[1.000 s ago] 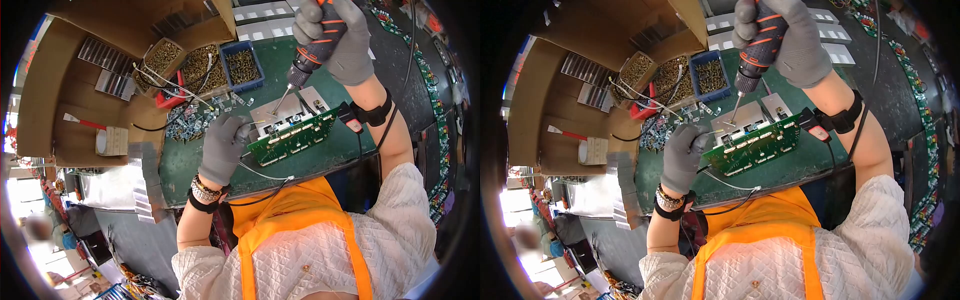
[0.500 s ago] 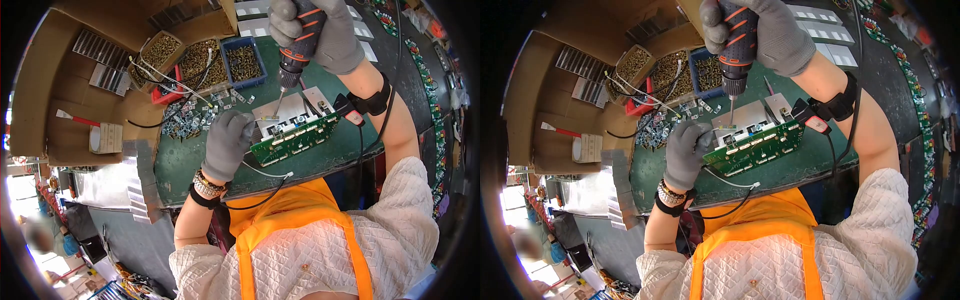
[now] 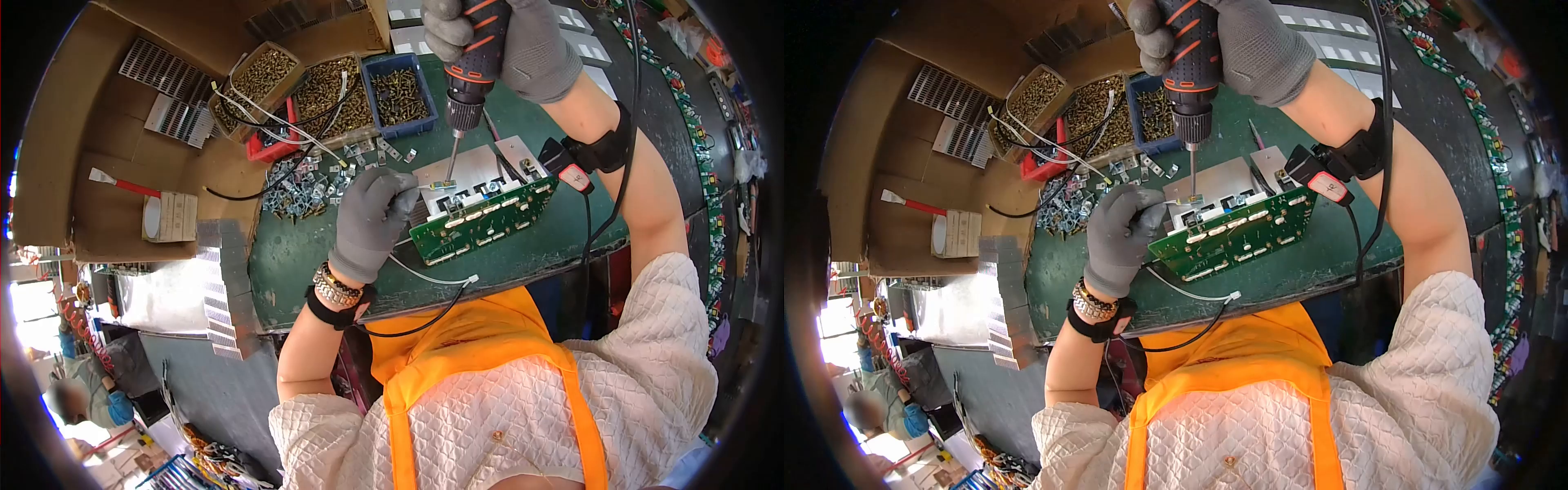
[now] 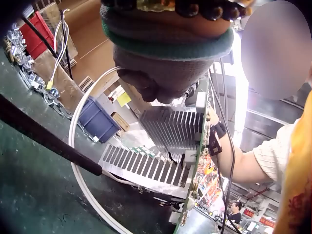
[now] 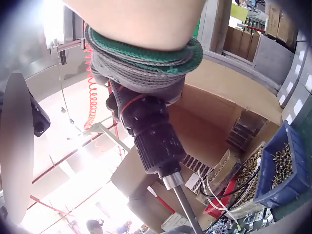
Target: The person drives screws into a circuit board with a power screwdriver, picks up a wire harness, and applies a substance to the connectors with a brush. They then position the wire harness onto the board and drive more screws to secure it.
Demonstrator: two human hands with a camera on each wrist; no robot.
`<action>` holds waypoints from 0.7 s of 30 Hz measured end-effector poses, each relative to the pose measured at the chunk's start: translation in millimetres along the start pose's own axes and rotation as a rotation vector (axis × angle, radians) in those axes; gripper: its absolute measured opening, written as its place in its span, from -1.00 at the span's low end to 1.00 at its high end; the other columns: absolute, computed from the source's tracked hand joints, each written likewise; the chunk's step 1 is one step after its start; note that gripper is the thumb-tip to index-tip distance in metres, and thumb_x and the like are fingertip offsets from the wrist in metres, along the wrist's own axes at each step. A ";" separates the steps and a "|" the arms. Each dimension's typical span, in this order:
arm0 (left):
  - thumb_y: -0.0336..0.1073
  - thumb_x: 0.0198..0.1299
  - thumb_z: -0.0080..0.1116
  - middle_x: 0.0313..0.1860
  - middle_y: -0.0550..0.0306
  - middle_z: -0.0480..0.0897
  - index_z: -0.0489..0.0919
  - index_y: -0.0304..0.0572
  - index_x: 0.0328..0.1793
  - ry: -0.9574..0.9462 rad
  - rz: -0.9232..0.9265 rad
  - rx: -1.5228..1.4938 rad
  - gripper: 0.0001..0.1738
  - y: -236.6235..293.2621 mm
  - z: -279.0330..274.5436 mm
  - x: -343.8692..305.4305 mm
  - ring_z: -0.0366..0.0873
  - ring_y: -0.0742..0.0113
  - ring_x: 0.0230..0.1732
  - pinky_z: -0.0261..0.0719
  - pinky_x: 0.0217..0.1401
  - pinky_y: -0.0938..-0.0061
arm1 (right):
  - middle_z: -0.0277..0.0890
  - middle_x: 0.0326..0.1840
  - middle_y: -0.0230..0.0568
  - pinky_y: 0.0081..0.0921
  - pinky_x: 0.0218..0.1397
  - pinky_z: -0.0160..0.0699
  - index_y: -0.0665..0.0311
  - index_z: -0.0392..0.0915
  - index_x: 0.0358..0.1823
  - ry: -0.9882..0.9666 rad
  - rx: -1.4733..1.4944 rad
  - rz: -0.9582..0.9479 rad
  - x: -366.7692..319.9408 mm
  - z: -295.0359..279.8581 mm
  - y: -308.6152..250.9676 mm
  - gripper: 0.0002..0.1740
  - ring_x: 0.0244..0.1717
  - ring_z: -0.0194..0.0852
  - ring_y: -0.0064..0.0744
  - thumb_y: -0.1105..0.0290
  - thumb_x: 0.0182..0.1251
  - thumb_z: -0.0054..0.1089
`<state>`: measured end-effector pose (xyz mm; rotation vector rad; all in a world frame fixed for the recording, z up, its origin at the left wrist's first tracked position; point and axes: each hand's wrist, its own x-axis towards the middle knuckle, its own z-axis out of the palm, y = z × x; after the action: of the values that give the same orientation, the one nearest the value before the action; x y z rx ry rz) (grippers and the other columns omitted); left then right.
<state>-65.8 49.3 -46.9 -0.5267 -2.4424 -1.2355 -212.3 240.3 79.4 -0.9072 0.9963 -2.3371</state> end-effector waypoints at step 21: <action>-0.49 0.02 0.37 -0.33 0.05 0.62 0.66 -0.14 -0.21 0.048 -0.018 0.127 -0.81 12.0 1.4 -13.3 0.61 0.07 -0.31 0.53 -0.30 0.34 | 0.51 -0.47 -0.31 -0.49 -0.47 0.55 0.24 0.46 -0.10 0.186 -0.185 0.266 23.2 36.1 7.7 -0.71 -0.58 0.53 -0.43 0.22 0.30 0.23</action>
<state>-48.7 54.8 -45.7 -0.4358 -2.4704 -1.0780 -201.4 204.5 101.7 -0.5856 1.3387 -2.1581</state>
